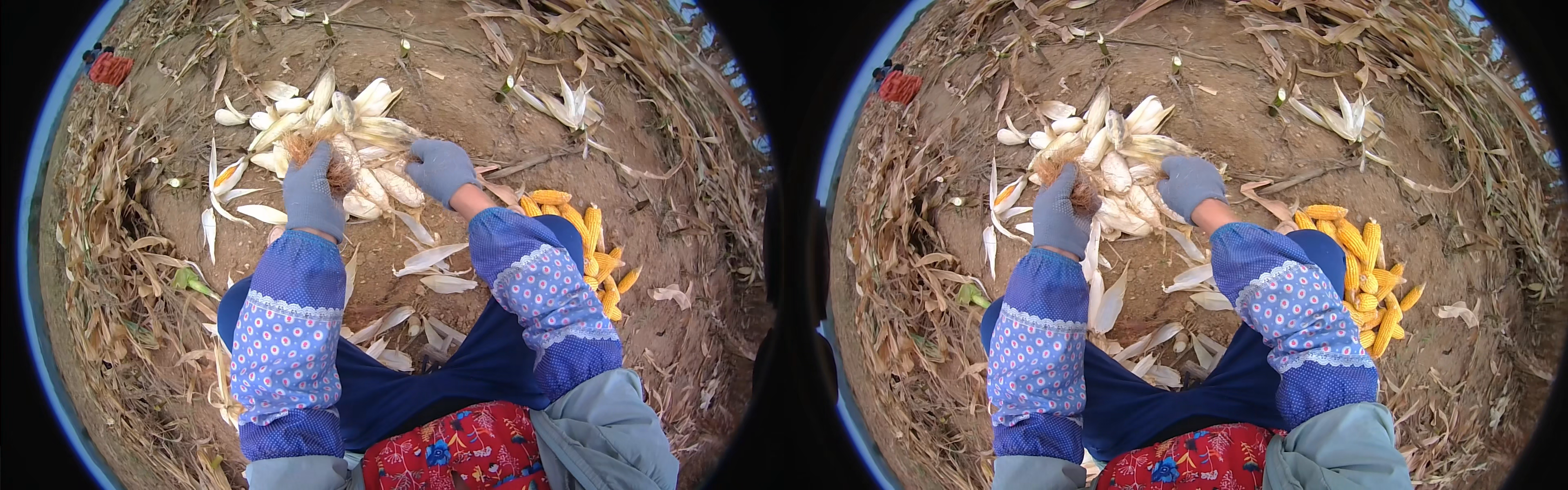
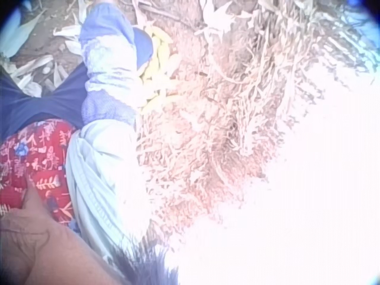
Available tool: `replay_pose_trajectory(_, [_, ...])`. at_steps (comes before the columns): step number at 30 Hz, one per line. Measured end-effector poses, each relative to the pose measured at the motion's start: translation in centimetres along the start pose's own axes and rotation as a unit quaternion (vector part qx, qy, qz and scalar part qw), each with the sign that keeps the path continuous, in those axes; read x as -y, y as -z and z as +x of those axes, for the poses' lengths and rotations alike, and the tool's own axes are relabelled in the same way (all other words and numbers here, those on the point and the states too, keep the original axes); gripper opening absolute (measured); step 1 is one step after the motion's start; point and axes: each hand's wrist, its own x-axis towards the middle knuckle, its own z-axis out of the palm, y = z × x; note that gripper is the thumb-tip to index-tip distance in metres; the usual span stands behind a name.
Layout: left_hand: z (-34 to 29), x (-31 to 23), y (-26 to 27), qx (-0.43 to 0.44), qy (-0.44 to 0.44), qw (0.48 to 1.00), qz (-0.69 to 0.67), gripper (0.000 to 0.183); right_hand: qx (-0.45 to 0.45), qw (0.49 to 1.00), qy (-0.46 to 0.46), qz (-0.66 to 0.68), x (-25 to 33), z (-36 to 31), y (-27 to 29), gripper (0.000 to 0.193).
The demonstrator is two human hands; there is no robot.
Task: The person sits on the ground in a cornfield and shucks corn cobs by hand, removing the husks and silk. They place the shucked cobs into a growing pile to the right and discard the husks to the left.
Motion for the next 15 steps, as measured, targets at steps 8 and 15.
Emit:
replay_pose_trajectory(8, [-0.4, -0.4, -0.4, -0.055, -0.045, 0.997, -0.033, 0.026, 0.205, 0.881, -0.046, 0.425, 3.8, -1.0, 1.7, 0.029])
replay_pose_trajectory(15, [-0.3, 0.9, -0.7, -0.036, -0.048, 0.998, 0.003, 0.046, 0.179, 0.85, -0.039, 0.493, 5.2, -1.7, 2.4, 0.033])
